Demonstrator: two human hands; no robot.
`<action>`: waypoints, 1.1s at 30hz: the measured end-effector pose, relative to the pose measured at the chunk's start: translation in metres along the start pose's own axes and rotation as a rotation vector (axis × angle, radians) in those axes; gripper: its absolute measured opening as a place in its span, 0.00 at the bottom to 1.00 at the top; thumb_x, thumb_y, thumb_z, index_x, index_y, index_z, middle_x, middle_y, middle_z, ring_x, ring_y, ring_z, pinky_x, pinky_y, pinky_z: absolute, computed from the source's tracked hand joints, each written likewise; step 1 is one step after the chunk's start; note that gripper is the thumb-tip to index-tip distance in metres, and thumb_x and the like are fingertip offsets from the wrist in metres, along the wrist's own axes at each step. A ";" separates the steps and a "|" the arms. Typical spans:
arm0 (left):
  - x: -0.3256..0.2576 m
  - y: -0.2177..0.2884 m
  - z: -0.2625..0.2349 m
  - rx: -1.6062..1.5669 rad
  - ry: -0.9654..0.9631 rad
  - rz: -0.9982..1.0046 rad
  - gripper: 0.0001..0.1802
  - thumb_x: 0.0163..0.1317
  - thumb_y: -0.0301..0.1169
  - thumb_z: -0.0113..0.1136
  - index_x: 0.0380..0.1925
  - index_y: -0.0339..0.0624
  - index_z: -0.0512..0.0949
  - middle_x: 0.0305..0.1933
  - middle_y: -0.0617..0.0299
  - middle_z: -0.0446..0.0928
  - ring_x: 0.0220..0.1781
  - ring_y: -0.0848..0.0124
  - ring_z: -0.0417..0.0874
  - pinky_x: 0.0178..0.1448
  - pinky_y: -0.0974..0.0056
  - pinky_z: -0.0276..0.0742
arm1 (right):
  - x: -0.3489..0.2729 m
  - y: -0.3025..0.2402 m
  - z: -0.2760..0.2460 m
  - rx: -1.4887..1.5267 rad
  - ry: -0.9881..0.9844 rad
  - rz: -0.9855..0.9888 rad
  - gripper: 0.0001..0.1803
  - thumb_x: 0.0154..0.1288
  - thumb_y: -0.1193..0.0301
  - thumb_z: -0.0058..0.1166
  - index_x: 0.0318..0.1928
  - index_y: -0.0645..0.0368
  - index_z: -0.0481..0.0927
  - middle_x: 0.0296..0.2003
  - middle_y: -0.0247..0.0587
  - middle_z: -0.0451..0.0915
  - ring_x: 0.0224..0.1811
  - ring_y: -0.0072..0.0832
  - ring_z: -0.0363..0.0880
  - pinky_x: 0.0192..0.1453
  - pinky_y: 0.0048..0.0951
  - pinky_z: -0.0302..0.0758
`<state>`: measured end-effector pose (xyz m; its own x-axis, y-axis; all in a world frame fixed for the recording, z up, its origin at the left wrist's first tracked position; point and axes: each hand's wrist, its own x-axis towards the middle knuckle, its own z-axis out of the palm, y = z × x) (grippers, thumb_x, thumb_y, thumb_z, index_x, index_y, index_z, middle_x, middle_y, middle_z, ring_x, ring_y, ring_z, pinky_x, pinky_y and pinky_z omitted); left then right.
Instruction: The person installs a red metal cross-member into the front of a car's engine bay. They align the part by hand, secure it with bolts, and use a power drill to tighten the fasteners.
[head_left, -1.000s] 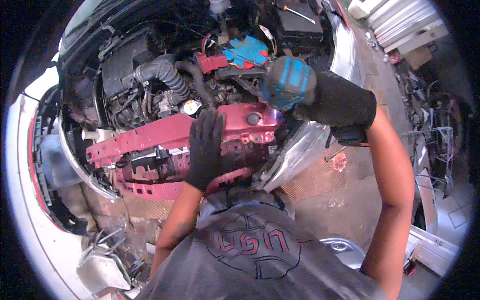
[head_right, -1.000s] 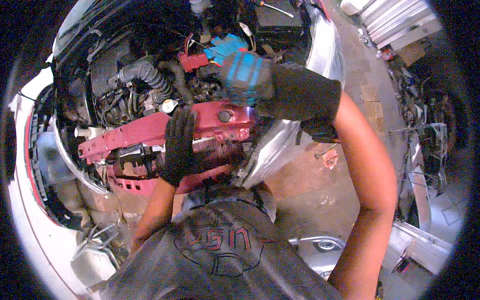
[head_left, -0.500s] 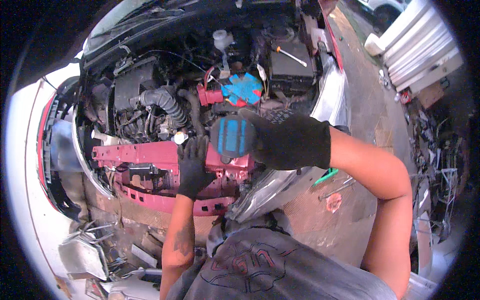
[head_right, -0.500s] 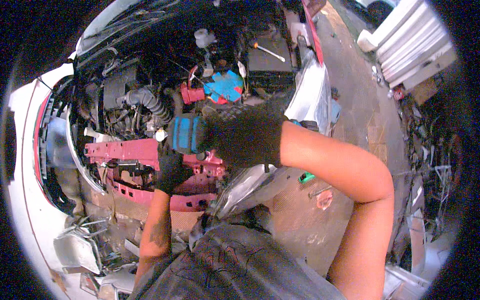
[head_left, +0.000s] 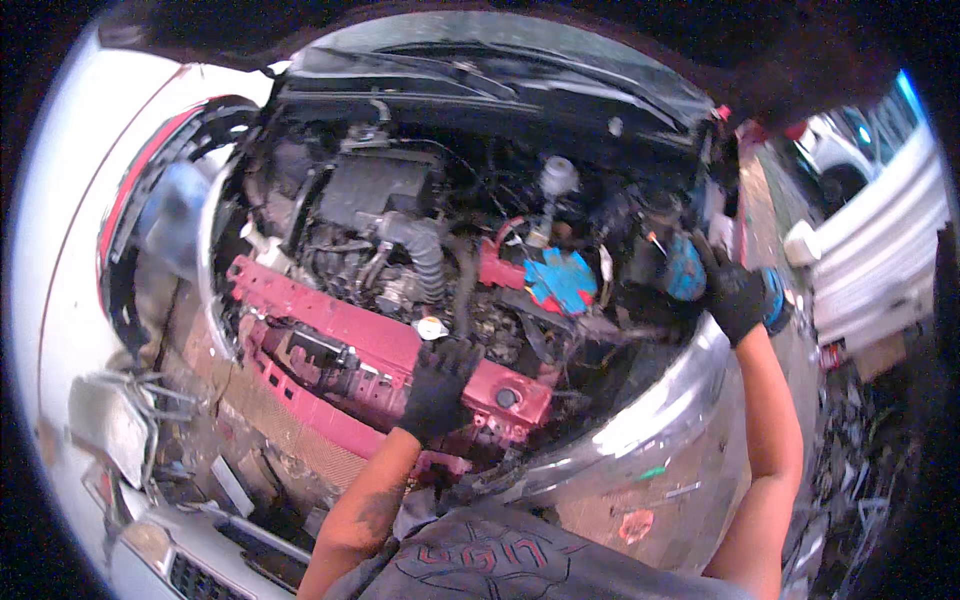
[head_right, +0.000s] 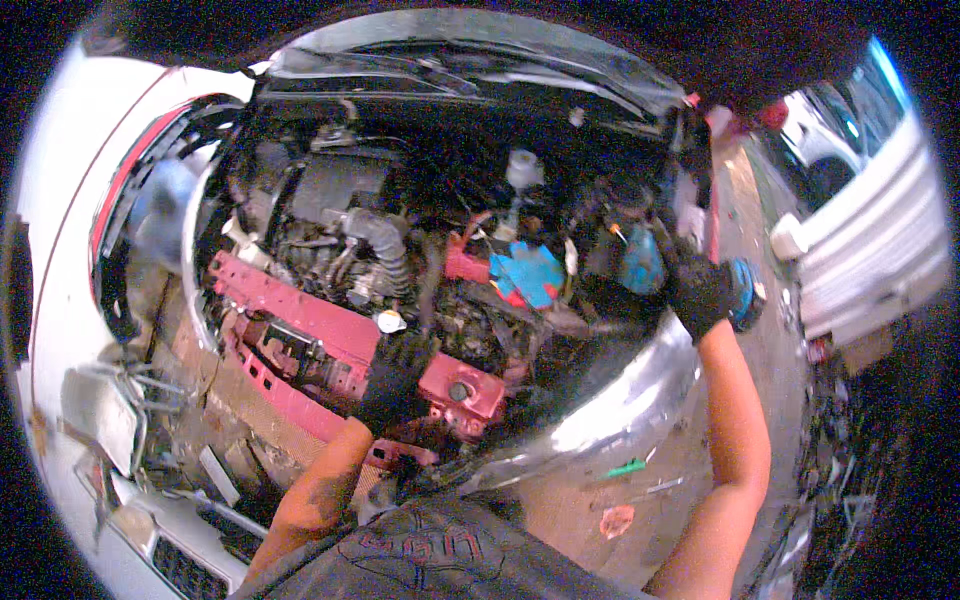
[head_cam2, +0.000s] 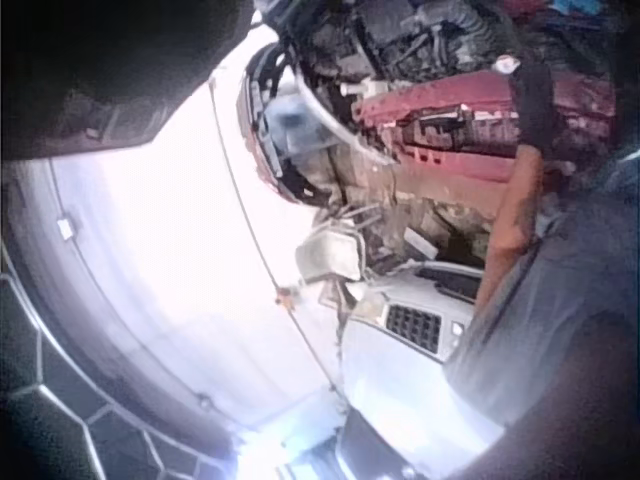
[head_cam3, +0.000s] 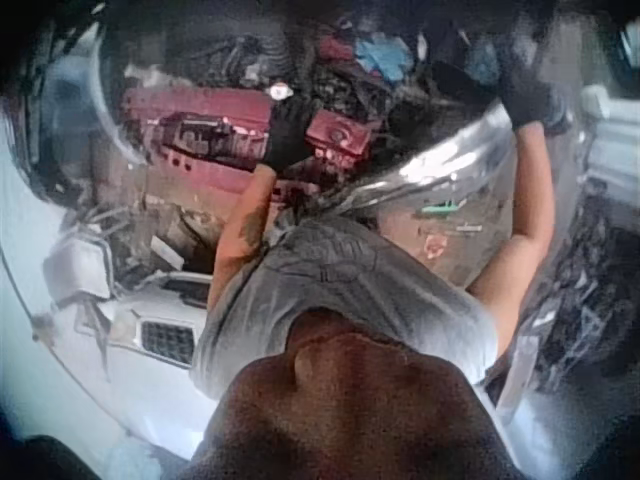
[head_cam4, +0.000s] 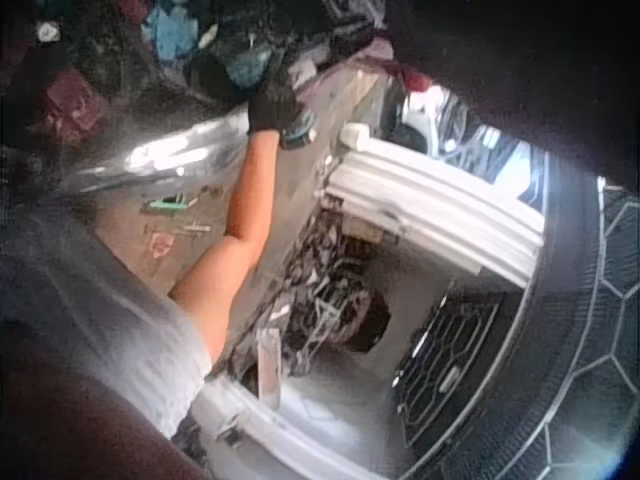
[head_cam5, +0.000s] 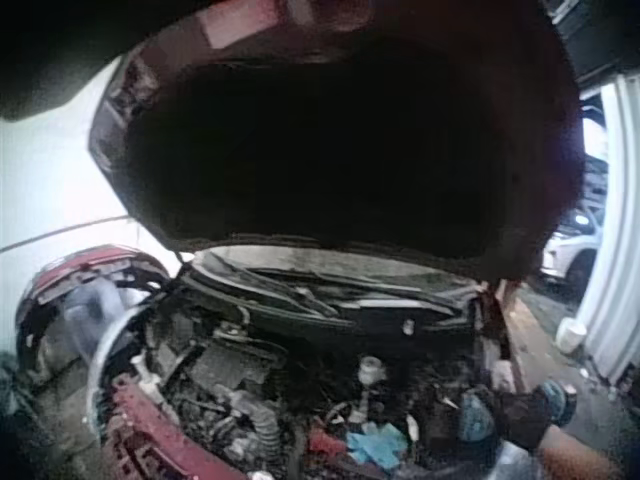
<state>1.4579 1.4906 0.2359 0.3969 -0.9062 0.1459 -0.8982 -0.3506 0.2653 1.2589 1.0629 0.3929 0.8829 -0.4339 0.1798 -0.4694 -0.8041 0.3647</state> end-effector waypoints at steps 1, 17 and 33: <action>-0.001 0.000 0.000 0.005 0.007 0.003 0.61 0.30 0.47 0.75 0.71 0.48 0.61 0.71 0.51 0.63 0.73 0.50 0.61 0.77 0.38 0.45 | 0.003 0.005 0.005 -0.046 0.025 -0.021 0.47 0.53 0.69 0.60 0.75 0.39 0.57 0.56 0.42 0.79 0.42 0.45 0.85 0.40 0.45 0.80; -0.004 0.001 0.010 -0.013 0.062 -0.021 0.63 0.26 0.44 0.78 0.71 0.50 0.60 0.69 0.54 0.65 0.73 0.52 0.62 0.77 0.38 0.48 | 0.026 0.034 0.025 0.133 -0.264 -0.022 0.59 0.42 0.59 0.71 0.75 0.39 0.52 0.53 0.54 0.77 0.48 0.53 0.81 0.48 0.51 0.77; -0.005 -0.002 0.017 -0.051 0.090 -0.001 0.65 0.27 0.45 0.77 0.72 0.47 0.58 0.71 0.52 0.64 0.73 0.53 0.62 0.76 0.36 0.49 | 0.019 0.049 0.056 0.263 -0.323 -0.090 0.67 0.42 0.65 0.75 0.77 0.54 0.40 0.63 0.63 0.69 0.62 0.57 0.73 0.62 0.46 0.74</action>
<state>1.4541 1.4918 0.2183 0.4149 -0.8803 0.2300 -0.8881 -0.3368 0.3129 1.2522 0.9927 0.3625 0.8903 -0.4288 -0.1533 -0.4152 -0.9026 0.1132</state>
